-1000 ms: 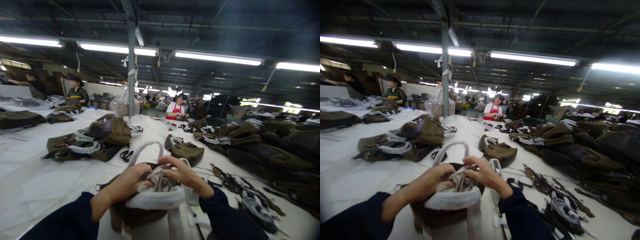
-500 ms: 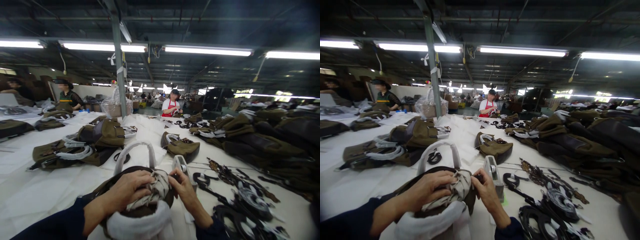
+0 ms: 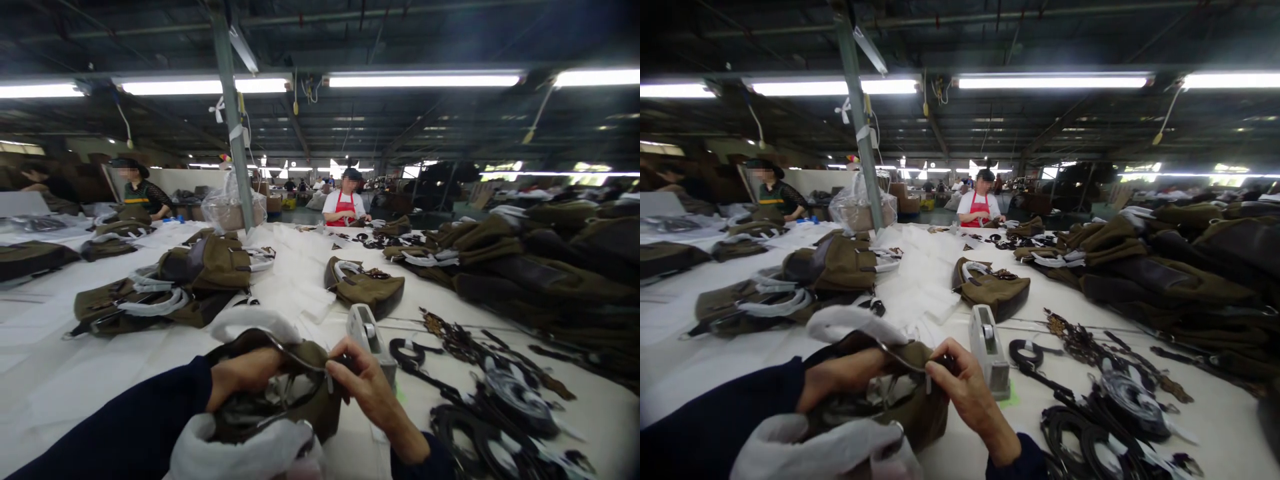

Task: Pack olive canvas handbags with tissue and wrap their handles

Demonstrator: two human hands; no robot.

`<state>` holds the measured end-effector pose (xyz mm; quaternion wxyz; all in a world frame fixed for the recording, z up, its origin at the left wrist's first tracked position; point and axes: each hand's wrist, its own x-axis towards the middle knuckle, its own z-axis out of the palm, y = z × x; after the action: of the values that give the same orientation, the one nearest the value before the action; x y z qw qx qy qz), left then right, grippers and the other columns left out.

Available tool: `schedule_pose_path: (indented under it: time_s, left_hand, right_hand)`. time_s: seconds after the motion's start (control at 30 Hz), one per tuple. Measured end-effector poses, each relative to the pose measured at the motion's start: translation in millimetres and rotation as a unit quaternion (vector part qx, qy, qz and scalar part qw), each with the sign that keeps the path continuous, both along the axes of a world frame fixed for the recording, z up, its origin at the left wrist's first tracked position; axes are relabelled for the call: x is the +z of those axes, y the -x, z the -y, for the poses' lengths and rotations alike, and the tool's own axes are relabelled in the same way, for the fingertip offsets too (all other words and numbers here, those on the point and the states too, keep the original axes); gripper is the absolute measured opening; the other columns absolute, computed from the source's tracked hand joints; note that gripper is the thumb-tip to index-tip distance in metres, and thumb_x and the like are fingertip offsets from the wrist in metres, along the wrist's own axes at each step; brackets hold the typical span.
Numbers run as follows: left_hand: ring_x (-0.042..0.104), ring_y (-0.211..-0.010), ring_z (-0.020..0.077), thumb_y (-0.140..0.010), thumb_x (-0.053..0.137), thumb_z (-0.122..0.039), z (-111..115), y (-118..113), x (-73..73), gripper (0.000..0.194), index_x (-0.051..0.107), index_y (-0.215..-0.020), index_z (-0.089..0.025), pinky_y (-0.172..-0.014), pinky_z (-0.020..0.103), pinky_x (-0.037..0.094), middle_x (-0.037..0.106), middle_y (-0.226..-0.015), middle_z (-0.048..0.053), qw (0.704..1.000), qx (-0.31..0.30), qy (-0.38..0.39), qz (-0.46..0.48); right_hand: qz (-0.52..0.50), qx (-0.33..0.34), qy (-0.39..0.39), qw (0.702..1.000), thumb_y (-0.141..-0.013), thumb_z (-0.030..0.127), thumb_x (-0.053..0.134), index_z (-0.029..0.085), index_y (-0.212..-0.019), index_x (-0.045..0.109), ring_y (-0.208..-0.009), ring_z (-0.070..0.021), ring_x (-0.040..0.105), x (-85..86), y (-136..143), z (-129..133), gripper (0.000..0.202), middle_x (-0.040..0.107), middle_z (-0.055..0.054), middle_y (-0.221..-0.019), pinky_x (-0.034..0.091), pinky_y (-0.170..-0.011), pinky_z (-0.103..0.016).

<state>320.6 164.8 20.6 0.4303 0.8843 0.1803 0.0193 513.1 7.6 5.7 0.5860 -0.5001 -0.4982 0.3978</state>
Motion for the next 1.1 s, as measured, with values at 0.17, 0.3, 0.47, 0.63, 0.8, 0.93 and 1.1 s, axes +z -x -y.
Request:
schedule_pose_path:
  time_s: [0.17,0.3,0.47,0.63,0.8,0.93,1.1]
  left_hand:
    - [0.059,-0.114,0.0329,-0.079,0.062,-0.052,7,5,29.2,0.052,0.067,-0.119,-0.019,-0.098,0.04,0.048,0.067,-0.122,0.009,0.996,0.002,0.088,-0.002]
    - [0.047,-0.129,0.0327,-0.081,0.063,-0.054,13,25,58.2,0.057,0.061,-0.13,-0.026,-0.11,0.038,0.037,0.058,-0.137,0.004,0.998,0.015,0.052,-0.012]
    - [0.055,-0.118,0.026,-0.08,0.068,-0.045,15,27,48.4,0.054,0.058,-0.129,-0.024,-0.104,0.035,0.041,0.061,-0.13,0.005,0.999,0.006,-0.037,0.026]
    - [0.057,-0.083,0.0179,-0.092,0.049,-0.031,11,26,23.4,0.018,0.06,-0.088,-0.018,-0.077,0.029,0.045,0.063,-0.087,0.003,0.986,0.08,-0.121,0.078]
    - [0.053,-0.072,0.0163,-0.093,0.046,-0.03,-4,41,14.3,0.015,0.055,-0.087,-0.02,-0.066,0.027,0.04,0.059,-0.077,0.0,0.973,0.125,-0.189,0.044]
    - [0.056,-0.072,0.0178,-0.091,0.047,-0.024,4,46,34.4,0.009,0.054,-0.087,-0.02,-0.065,0.028,0.039,0.061,-0.077,0.001,0.96,0.128,-0.249,-0.018]
    - [0.059,-0.094,0.0193,-0.095,0.043,-0.022,33,33,58.5,0.015,0.057,-0.098,-0.021,-0.082,0.028,0.044,0.061,-0.104,0.006,0.947,0.073,-0.302,0.081]
  right_hand:
    - [0.06,-0.029,0.05,0.997,-0.086,0.046,0.063,0.019,-0.085,0.054,-0.049,-0.0089,0.044,1.2,-28,6,0.028,0.051,0.006,-0.062,0.035,-0.041,-0.02]
    - [0.243,-0.18,-0.029,0.953,-0.083,0.035,0.068,0.022,-0.1,0.06,-0.08,-0.0177,0.058,18.9,-30,15,0.022,0.063,-0.004,-0.092,0.048,-0.066,-0.028]
    - [0.413,-0.057,-0.145,0.897,-0.094,0.025,0.054,0.021,-0.098,0.066,-0.09,-0.0194,0.061,48.5,7,0,0.013,0.069,-0.006,-0.095,0.049,-0.082,-0.031]
    - [0.62,0.09,-0.027,0.779,-0.09,0.019,0.059,0.018,-0.099,0.07,-0.095,-0.0223,0.065,48.8,31,-31,0.015,0.072,-0.008,-0.098,0.048,-0.082,-0.029]
    - [0.674,0.089,0.033,0.733,-0.091,0.024,0.059,0.019,-0.087,0.071,-0.084,-0.0229,0.067,42.1,20,-33,0.014,0.073,-0.008,-0.088,0.044,-0.067,-0.028]
    - [0.675,0.088,-0.015,0.732,-0.092,0.021,0.057,0.023,-0.095,0.068,-0.078,-0.0191,0.065,41.0,19,-33,0.012,0.071,-0.003,-0.087,0.037,-0.06,-0.027]
    - [0.7,0.072,-0.025,0.71,-0.094,0.03,0.055,0.029,-0.104,0.068,-0.07,-0.0176,0.062,36.7,27,-38,0.016,0.068,-0.002,-0.085,0.03,-0.053,-0.029]
